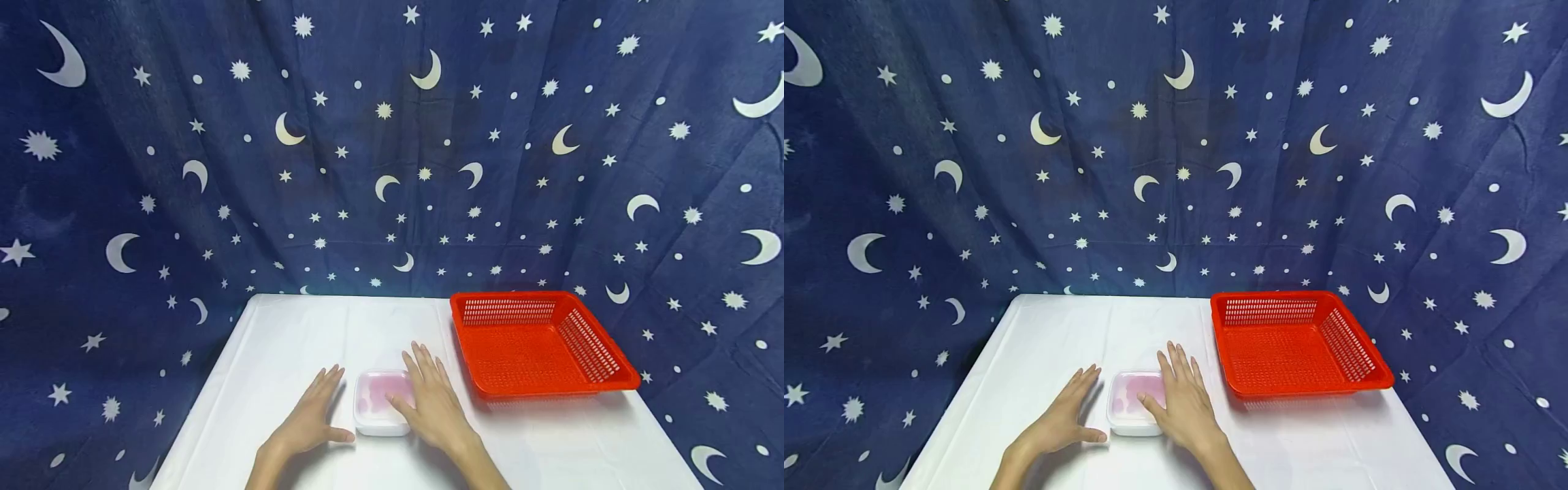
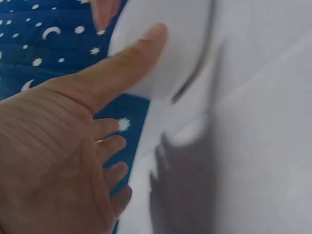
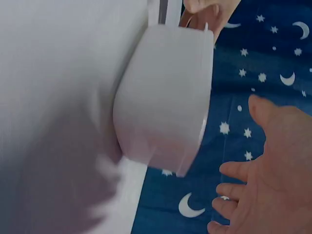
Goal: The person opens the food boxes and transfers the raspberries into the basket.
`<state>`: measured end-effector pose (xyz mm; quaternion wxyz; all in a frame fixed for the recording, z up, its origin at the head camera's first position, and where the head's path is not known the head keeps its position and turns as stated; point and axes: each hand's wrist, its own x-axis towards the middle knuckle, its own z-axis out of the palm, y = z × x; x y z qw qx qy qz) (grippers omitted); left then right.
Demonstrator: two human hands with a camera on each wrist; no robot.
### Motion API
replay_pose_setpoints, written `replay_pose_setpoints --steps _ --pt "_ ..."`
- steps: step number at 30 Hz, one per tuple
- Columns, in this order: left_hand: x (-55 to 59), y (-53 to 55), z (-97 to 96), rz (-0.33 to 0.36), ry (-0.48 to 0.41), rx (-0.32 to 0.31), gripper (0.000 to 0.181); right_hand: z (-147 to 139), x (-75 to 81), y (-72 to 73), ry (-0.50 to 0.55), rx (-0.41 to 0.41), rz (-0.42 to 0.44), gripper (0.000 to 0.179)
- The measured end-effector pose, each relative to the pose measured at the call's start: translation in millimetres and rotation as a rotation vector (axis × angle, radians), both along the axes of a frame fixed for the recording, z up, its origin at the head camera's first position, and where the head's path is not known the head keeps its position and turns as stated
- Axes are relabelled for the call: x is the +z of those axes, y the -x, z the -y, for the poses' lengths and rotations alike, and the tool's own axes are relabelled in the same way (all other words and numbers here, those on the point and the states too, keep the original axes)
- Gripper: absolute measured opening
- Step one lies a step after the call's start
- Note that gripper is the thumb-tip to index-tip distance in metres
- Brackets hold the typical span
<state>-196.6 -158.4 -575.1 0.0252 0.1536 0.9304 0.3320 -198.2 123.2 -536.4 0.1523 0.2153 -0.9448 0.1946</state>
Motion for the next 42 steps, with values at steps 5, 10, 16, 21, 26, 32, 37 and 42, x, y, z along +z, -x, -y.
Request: replay_pose_setpoints --steps 5,10,16,21,26,32,37,42 --pt "-17.8 7.5 -8.6 0.106 -0.185 -0.137 0.132 12.1 -4.2 -0.8 -0.046 0.083 0.021 0.092" --pt "-30.4 15.3 -18.6 0.093 -0.306 -0.207 0.131 27.7 -9.0 3.1 -0.080 0.170 -0.025 0.096" --pt "-35.4 26.4 -28.6 0.039 -0.367 -0.198 0.128 44.5 -15.6 11.0 -0.117 0.203 -0.028 0.099" --pt "-36.7 29.6 -34.1 -0.023 -0.334 -0.183 0.124 48.1 -23.0 15.2 -0.176 0.186 -0.049 0.098" --pt "-37.9 28.7 -34.5 -0.055 -0.315 -0.162 0.129 48.9 -23.8 18.4 -0.199 0.162 -0.050 0.098" --pt "-38.7 29.6 -35.1 -0.096 -0.323 -0.170 0.120 48.2 -7.5 20.0 -0.236 0.162 0.026 0.094" --pt "-41.2 27.0 -36.4 -0.101 -0.286 -0.136 0.119 51.4 -8.0 20.1 -0.261 0.176 0.045 0.085" --pt "-44.4 24.4 -36.0 -0.091 -0.281 -0.120 0.117 54.6 -11.2 19.7 -0.293 0.175 0.030 0.083"
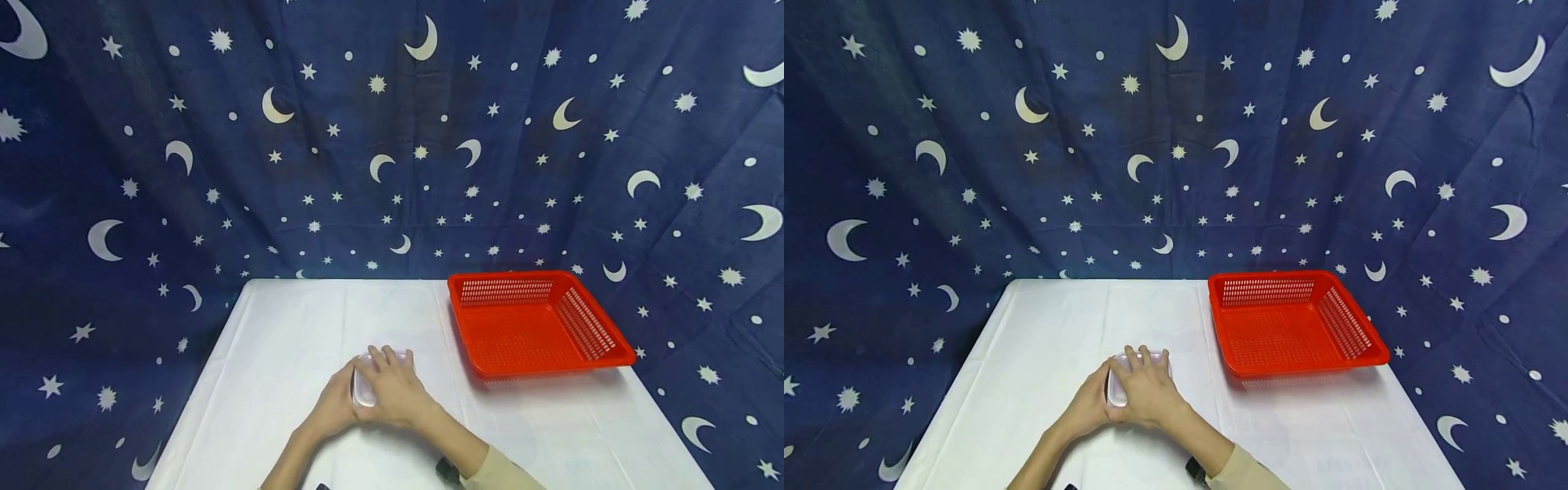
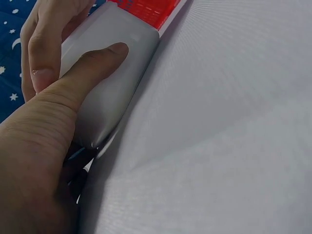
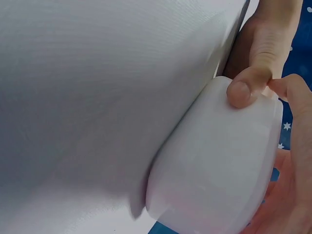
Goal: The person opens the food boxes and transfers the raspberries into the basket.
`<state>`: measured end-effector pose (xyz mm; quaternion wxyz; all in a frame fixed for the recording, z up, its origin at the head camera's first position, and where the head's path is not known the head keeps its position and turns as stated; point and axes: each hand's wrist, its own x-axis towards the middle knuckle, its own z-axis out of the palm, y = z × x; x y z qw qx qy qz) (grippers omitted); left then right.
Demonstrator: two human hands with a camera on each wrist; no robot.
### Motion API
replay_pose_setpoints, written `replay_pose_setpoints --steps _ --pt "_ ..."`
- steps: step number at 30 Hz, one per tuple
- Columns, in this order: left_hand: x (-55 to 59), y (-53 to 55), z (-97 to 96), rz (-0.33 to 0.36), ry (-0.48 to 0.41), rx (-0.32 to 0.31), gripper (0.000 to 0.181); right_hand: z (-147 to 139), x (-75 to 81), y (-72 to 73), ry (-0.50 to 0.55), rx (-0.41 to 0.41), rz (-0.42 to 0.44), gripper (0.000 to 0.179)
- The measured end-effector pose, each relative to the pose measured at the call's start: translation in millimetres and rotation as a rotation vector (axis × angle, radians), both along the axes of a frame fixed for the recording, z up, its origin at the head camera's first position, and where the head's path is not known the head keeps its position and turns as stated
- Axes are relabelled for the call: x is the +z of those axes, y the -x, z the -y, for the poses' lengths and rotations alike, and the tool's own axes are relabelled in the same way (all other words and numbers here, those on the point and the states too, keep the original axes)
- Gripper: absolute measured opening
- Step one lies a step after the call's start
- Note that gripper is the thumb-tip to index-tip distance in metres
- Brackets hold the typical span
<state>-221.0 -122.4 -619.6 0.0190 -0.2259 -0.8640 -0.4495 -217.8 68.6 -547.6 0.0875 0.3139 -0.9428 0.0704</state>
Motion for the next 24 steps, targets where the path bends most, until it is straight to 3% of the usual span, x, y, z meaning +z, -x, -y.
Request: replay_pose_setpoints --steps 13,24 --pt "2.4 -1.9 1.6 -0.008 -0.011 -0.014 0.113 2.1 -0.3 1.3 -0.038 0.006 -0.070 0.086" --pt "2.1 -1.4 1.8 -0.014 0.007 -0.021 0.112 4.2 3.1 1.3 -0.044 0.006 -0.043 0.093"
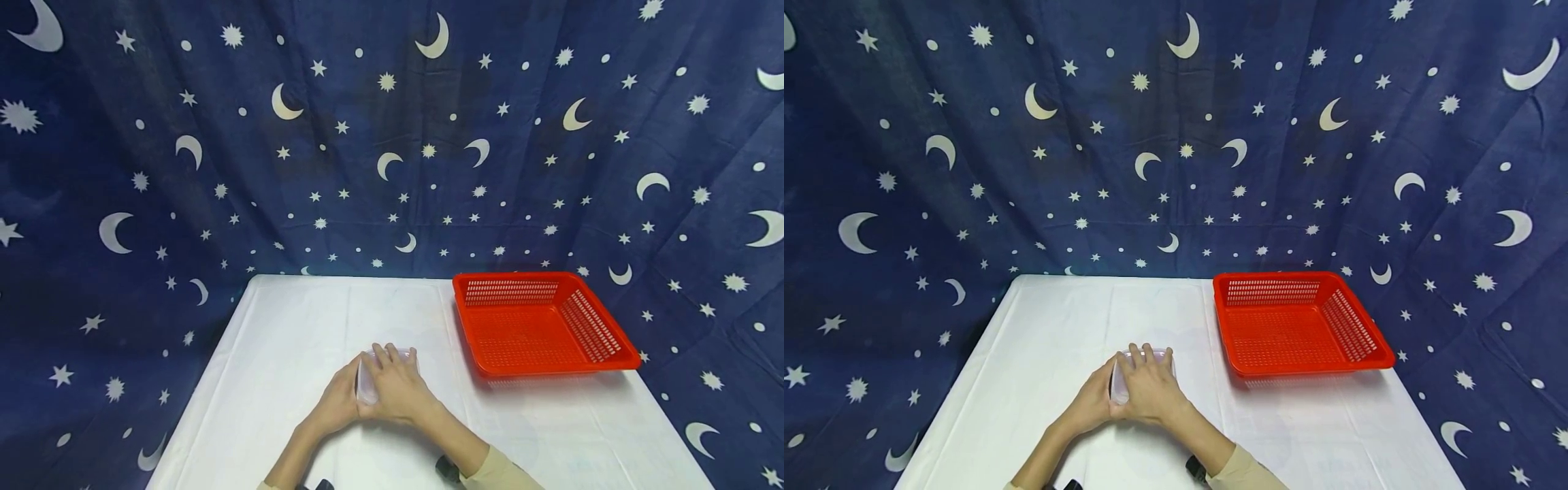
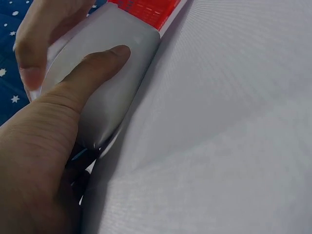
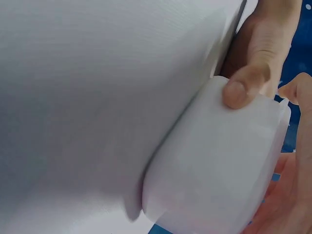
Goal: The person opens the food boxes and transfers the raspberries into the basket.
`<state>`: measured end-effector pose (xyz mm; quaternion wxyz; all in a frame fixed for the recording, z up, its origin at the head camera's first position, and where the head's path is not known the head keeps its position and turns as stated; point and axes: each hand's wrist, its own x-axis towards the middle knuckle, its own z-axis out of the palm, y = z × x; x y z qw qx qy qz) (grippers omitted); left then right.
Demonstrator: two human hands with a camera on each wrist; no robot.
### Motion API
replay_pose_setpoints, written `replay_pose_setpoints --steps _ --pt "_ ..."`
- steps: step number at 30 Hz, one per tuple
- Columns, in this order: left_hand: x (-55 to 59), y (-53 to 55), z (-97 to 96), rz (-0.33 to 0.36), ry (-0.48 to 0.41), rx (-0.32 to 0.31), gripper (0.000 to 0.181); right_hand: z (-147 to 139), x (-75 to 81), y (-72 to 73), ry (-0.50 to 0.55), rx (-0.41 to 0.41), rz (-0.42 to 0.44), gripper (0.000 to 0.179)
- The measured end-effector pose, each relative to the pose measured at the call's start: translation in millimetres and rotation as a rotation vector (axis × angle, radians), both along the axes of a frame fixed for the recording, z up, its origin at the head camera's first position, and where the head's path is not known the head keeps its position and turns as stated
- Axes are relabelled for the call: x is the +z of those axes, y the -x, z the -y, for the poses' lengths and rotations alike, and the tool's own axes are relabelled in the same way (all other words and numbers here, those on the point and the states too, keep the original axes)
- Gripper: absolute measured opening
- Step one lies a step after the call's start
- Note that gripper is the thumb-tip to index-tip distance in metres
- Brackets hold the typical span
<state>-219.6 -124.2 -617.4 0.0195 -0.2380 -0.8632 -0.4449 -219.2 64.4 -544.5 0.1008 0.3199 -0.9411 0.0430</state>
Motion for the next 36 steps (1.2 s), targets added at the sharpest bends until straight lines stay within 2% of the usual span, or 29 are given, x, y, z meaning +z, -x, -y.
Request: replay_pose_setpoints --steps 10,14,21,30,36 --pt "3.1 2.8 -2.3 0.012 -0.015 -0.019 0.102 -2.4 4.1 2.8 0.037 -0.019 0.022 0.086" --pt "3.1 3.8 -2.6 0.015 -0.008 -0.023 0.103 -2.2 3.9 2.5 0.044 -0.020 0.017 0.084" --pt "2.7 6.4 -1.8 0.039 -0.021 -0.027 0.105 -1.8 7.6 4.0 0.075 -0.017 0.060 0.081" --pt "2.1 2.3 -0.7 -0.013 -0.056 -0.034 0.110 -1.6 7.5 2.9 0.080 0.003 0.086 0.080" --pt "0.1 1.7 -1.1 -0.003 -0.061 -0.044 0.113 -3.7 8.2 3.4 0.098 0.005 0.088 0.080"
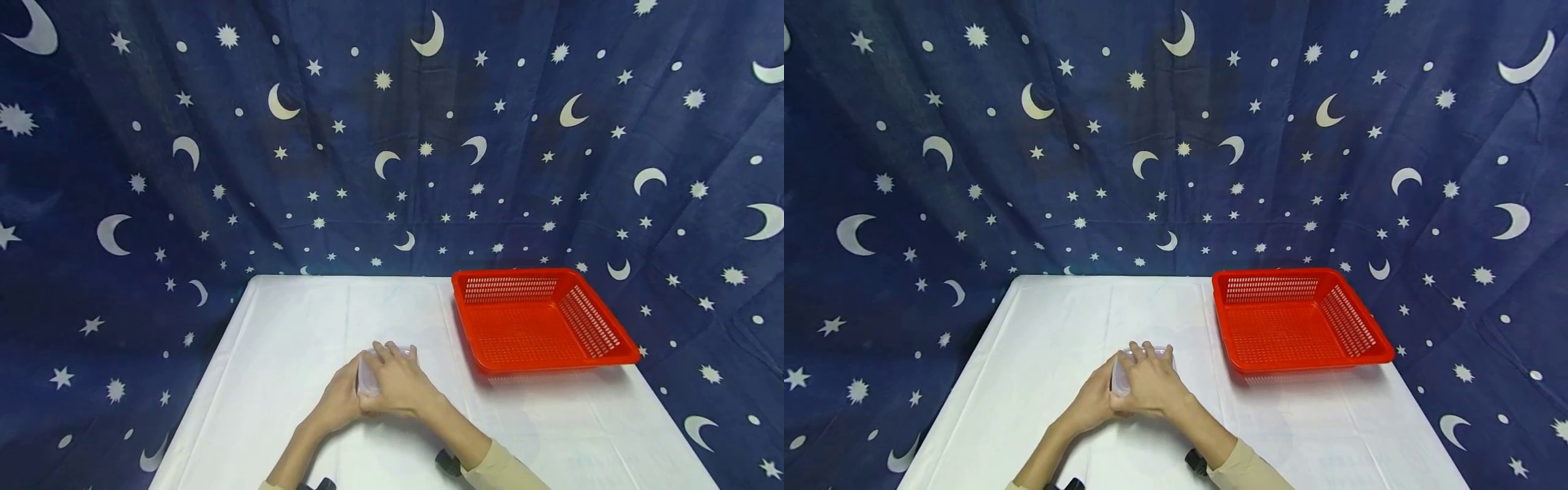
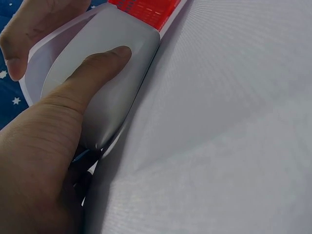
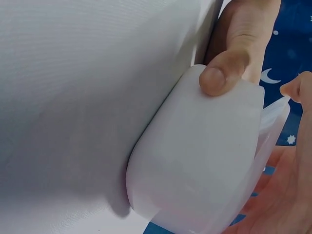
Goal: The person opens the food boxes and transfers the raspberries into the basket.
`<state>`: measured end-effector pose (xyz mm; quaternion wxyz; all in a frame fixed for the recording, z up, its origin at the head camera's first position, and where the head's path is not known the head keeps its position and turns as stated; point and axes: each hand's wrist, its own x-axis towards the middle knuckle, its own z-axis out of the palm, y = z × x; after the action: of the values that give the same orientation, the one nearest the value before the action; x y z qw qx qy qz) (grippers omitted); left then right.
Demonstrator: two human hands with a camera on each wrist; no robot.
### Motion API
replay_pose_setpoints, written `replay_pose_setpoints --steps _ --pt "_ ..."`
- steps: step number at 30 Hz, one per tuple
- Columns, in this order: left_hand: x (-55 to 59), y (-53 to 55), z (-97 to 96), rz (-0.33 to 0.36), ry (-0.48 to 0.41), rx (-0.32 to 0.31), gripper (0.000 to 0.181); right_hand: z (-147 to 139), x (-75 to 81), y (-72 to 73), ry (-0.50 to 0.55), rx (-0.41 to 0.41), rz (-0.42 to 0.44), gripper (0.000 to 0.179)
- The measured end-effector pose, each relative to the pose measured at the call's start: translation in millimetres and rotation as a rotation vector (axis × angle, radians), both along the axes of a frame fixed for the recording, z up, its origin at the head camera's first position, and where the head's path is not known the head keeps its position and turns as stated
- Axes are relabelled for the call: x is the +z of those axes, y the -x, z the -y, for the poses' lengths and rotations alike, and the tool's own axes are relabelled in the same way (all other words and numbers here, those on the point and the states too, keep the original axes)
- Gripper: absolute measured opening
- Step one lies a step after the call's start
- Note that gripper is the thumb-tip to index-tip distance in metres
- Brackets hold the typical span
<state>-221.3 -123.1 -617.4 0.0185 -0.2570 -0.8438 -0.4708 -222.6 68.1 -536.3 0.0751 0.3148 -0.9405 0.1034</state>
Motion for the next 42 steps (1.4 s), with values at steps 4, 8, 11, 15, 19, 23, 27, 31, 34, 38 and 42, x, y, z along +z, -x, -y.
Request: replay_pose_setpoints --steps 4,8,11,15,19,23,27,31,34,38,42 --pt "-0.6 0.2 0.1 0.014 0.005 -0.003 0.112 -0.9 1.0 0.4 0.013 -0.002 0.024 0.079" --pt "-1.2 -0.3 0.6 0.002 0.011 -0.001 0.115 -0.9 0.5 1.1 0.022 -0.006 0.041 0.079" --pt "-1.4 1.0 0.2 -0.004 0.001 -0.006 0.112 -1.5 0.1 1.6 0.033 -0.004 0.037 0.078" --pt "-2.5 3.6 -0.8 -0.002 -0.024 -0.027 0.105 -3.0 0.3 2.9 0.050 0.004 0.013 0.074" --pt "-3.4 4.8 -1.4 -0.006 -0.028 -0.038 0.106 -4.5 -0.1 4.4 0.072 0.013 -0.014 0.070" --pt "-3.3 3.9 -1.5 -0.017 -0.009 -0.028 0.108 -5.6 -1.2 4.5 0.087 0.020 -0.026 0.069" --pt "-3.5 2.5 -1.5 -0.019 -0.008 -0.021 0.109 -5.5 -2.0 3.7 0.110 0.020 -0.018 0.067" --pt "-3.6 2.6 -1.8 -0.032 -0.016 -0.037 0.107 -6.4 -1.1 2.7 0.131 0.015 0.010 0.068" --pt "-4.2 3.3 -1.9 -0.048 -0.027 -0.052 0.105 -7.0 -0.6 2.3 0.141 0.012 0.020 0.068" --pt "-4.6 4.2 -1.3 -0.042 -0.031 -0.049 0.103 -7.1 -0.1 3.2 0.152 0.013 0.017 0.066" --pt "-4.3 4.5 -0.8 -0.032 -0.019 -0.041 0.104 -6.9 0.3 4.4 0.162 0.015 0.020 0.064"
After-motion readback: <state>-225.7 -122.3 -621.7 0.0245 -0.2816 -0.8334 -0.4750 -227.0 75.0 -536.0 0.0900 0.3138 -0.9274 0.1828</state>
